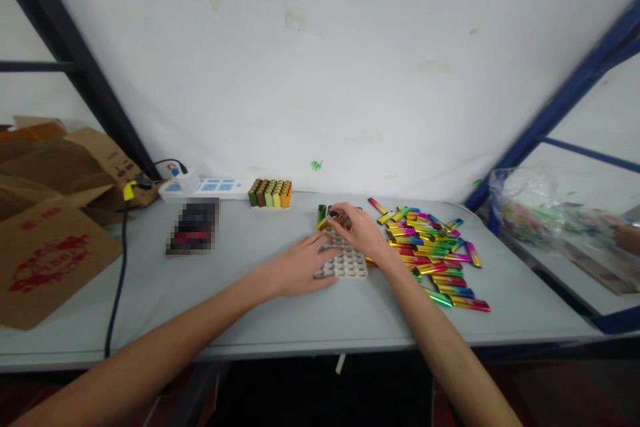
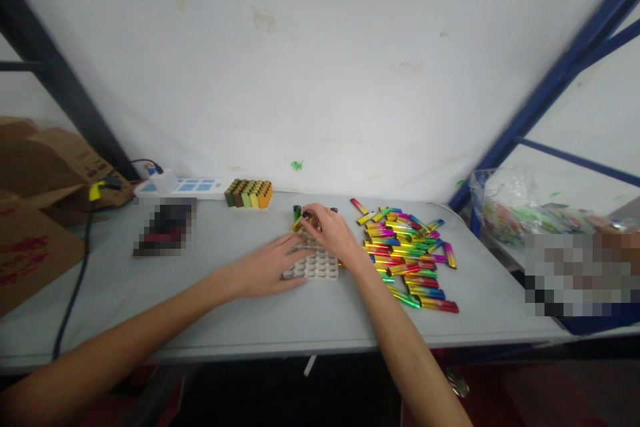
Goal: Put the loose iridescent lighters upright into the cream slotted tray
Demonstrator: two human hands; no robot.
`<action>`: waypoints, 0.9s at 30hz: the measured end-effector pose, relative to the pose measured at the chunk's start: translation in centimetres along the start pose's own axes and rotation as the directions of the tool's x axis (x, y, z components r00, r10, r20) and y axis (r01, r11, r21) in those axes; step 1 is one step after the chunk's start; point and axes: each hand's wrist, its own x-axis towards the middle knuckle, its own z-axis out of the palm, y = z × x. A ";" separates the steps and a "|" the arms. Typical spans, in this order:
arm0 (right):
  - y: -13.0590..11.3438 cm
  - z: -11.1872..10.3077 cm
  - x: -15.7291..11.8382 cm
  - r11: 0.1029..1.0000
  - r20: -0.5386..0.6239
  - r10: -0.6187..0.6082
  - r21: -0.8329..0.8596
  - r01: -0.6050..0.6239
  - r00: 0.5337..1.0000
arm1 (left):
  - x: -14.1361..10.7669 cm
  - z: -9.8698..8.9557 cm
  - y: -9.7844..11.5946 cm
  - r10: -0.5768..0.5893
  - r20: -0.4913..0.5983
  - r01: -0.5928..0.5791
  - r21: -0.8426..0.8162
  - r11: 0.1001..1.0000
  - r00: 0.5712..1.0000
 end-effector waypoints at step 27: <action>-1.8 0.9 0.4 0.922 0.175 0.093 -0.387 -0.019 0.980 | -0.1 0.0 0.1 0.008 -0.012 -0.008 0.006 1.000 1.000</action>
